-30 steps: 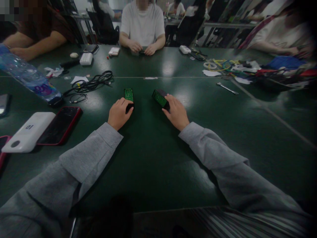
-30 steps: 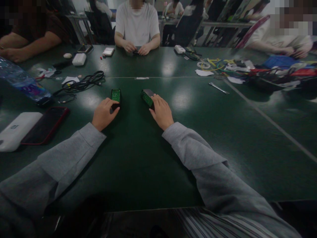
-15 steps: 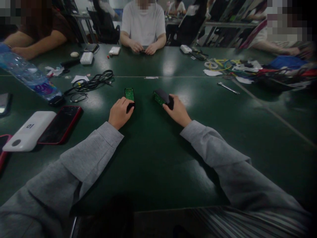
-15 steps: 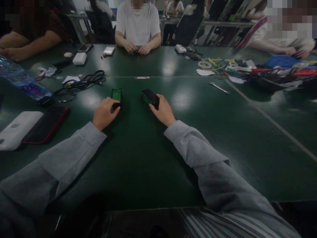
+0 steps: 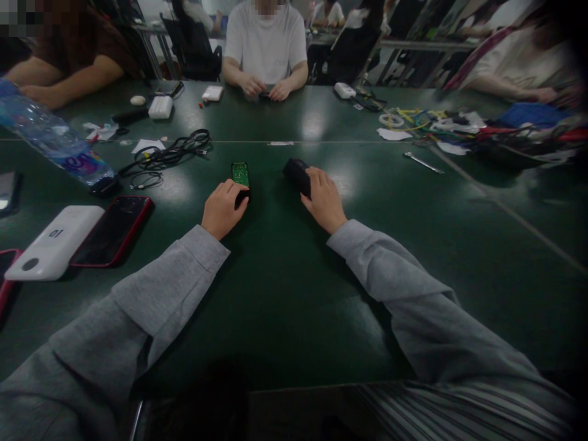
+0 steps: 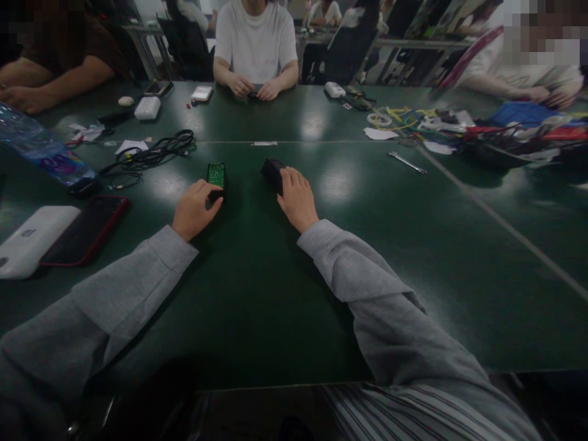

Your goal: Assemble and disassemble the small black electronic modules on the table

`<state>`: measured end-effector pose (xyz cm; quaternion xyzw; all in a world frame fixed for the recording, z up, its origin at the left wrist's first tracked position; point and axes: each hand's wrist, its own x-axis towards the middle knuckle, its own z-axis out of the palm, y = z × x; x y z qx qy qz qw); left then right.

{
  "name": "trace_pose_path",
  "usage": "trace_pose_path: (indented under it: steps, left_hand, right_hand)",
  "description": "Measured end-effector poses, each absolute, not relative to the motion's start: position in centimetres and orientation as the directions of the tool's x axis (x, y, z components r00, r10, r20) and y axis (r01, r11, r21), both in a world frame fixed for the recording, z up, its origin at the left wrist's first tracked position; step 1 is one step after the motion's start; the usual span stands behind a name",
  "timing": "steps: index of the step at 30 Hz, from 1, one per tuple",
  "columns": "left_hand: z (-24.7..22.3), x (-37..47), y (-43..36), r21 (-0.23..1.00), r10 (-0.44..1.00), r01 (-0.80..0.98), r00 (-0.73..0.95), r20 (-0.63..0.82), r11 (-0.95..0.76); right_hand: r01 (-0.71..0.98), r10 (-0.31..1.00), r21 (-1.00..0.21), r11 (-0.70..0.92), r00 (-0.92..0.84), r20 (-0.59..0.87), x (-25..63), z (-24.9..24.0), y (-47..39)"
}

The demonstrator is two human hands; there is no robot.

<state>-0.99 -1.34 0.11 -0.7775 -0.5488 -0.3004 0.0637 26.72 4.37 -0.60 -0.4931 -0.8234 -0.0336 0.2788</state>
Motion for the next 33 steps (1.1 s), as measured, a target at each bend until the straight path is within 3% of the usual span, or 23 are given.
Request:
trace_pose_path:
  steps: [6, 13, 24, 28, 33]
  left_hand:
    - [0.1, -1.0, -1.3, 0.227, 0.825, 0.897, 0.217, 0.522, -0.379]
    - [0.1, -1.0, -1.3, 0.223, 0.826, 0.897, 0.222, 0.518, -0.381]
    - [0.3, -1.0, -1.4, 0.218, 0.821, 0.898, 0.22, 0.527, -0.381]
    - [0.2, -1.1, -1.4, 0.211, 0.82, 0.902, 0.219, 0.529, -0.377]
    - [0.1, -1.1, -1.3, 0.207, 0.815, 0.902, 0.219, 0.537, -0.379]
  right_hand:
    - [0.778, 0.76, -0.198, 0.596, -0.468, 0.45, 26.1, -0.5, 3.6]
    - [0.795, 0.825, -0.293, 0.53, -0.405, 0.394, 26.1, -1.1, 3.8]
    - [0.774, 0.83, -0.349, 0.529, -0.387, 0.401, 26.0, -0.8, 3.9]
    - [0.729, 0.789, -0.371, 0.575, -0.376, 0.486, 26.0, -0.3, 3.4]
    - [0.75, 0.734, -0.372, 0.547, -0.215, 0.644, 26.3, 0.7, 3.0]
